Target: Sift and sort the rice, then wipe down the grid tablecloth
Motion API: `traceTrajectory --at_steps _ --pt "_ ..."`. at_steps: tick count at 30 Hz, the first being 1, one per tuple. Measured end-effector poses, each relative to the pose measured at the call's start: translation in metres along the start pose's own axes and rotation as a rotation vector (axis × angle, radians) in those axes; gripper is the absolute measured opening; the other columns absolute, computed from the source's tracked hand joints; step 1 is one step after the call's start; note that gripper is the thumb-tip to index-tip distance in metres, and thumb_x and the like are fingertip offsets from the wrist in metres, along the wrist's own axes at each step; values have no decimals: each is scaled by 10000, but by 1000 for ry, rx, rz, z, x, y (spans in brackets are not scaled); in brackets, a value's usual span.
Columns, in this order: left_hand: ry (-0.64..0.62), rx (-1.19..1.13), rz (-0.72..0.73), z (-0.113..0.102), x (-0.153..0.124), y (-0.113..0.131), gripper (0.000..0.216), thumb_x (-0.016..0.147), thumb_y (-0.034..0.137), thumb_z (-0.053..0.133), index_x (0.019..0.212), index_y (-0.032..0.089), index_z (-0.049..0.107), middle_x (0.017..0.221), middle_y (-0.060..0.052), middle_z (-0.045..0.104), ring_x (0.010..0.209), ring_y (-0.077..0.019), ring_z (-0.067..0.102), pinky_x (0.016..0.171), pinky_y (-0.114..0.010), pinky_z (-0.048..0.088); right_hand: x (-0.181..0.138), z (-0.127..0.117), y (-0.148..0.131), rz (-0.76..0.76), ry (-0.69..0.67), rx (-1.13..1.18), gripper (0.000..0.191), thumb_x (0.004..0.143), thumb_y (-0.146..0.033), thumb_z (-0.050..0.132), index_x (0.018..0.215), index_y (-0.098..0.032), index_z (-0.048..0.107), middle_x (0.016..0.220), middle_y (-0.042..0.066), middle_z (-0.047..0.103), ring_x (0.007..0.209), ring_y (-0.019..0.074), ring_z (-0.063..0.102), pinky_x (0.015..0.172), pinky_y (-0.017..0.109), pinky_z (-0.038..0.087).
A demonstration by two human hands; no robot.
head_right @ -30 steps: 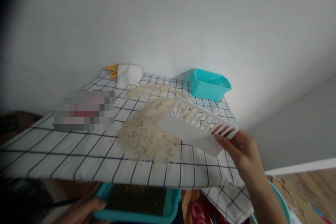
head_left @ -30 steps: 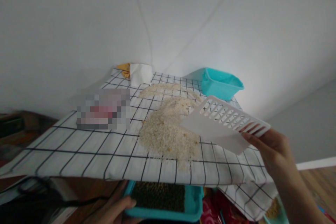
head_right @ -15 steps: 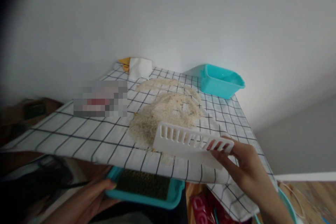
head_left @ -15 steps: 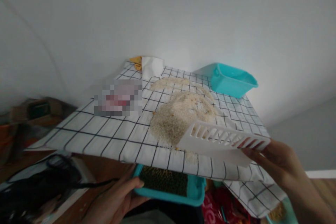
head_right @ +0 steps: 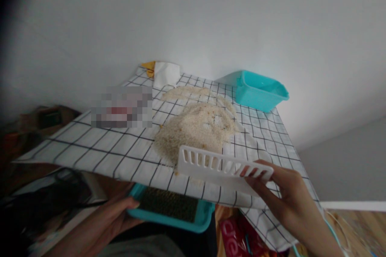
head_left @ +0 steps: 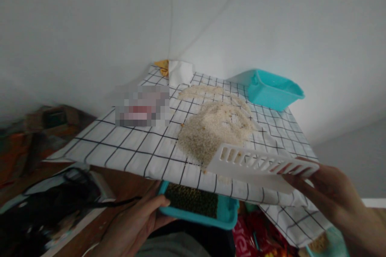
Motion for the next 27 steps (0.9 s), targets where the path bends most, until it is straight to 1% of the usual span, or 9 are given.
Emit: traceTrajectory --at_steps 3,9,11,13,16,19,21,23,27 --pt "-43 9 3 5 -1 3 166 707 244 785 873 240 772 1008 -21 732 1078 -248 659 862 -309 639 0 4 -3 -7 -23 -3 175 979 -263 628 901 -275 784 887 1 819 729 203 773 621 220 598" --pt "1 25 5 1 -2 8 108 669 218 788 759 229 729 890 -1 702 942 -216 680 795 -292 648 0 4 -12 -26 -27 -3 139 944 -247 673 870 -288 784 831 -25 818 671 175 767 594 177 587" --pt "0 20 2 1 -4 10 138 669 215 784 802 227 747 927 -5 721 946 -219 689 786 -291 647 0 2 -14 -32 -26 15 138 927 -245 686 864 -293 800 824 -30 824 650 170 768 576 165 585" --pt "-3 13 2 1 -6 11 181 668 211 781 846 237 756 977 -8 738 995 -231 692 789 -292 646 2 -1 -12 -30 -14 41 147 921 -255 688 871 -295 820 846 -24 835 657 177 779 570 166 592" --pt "1 0 18 0 -8 14 134 680 217 771 808 241 742 984 -8 738 1048 -235 675 811 -290 642 13 -9 -3 16 96 82 133 919 -286 704 924 -285 837 914 -1 848 723 209 804 602 191 620" --pt "22 -10 21 -6 -10 16 109 704 218 764 811 230 743 973 -17 744 997 -229 680 827 -311 643 33 -10 2 82 216 117 145 913 -319 721 980 -254 832 917 31 848 740 239 809 587 231 631" --pt "45 -21 30 -12 -9 16 134 702 217 771 833 232 744 963 -17 751 958 -233 688 839 -342 646 51 -1 -9 72 214 111 161 918 -319 699 965 -230 824 888 51 844 731 255 806 571 262 629" --pt "56 -39 44 -19 -7 16 153 684 228 779 831 237 740 941 -19 756 945 -247 696 851 -367 644 71 10 -31 12 194 70 183 923 -308 655 927 -209 810 861 67 836 716 263 798 568 288 621" --pt "95 -61 41 -36 -2 11 214 647 257 777 857 246 734 933 -23 766 940 -265 710 854 -388 639 101 29 -80 -130 150 -38 229 912 -276 575 749 -193 712 669 53 767 549 217 721 500 279 545"
Point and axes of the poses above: each hand's wrist, its own x-axis towards the middle knuckle, its own z-axis out of the palm, y = z × x, the point moved 9 cm from there along x, towards the middle knuckle
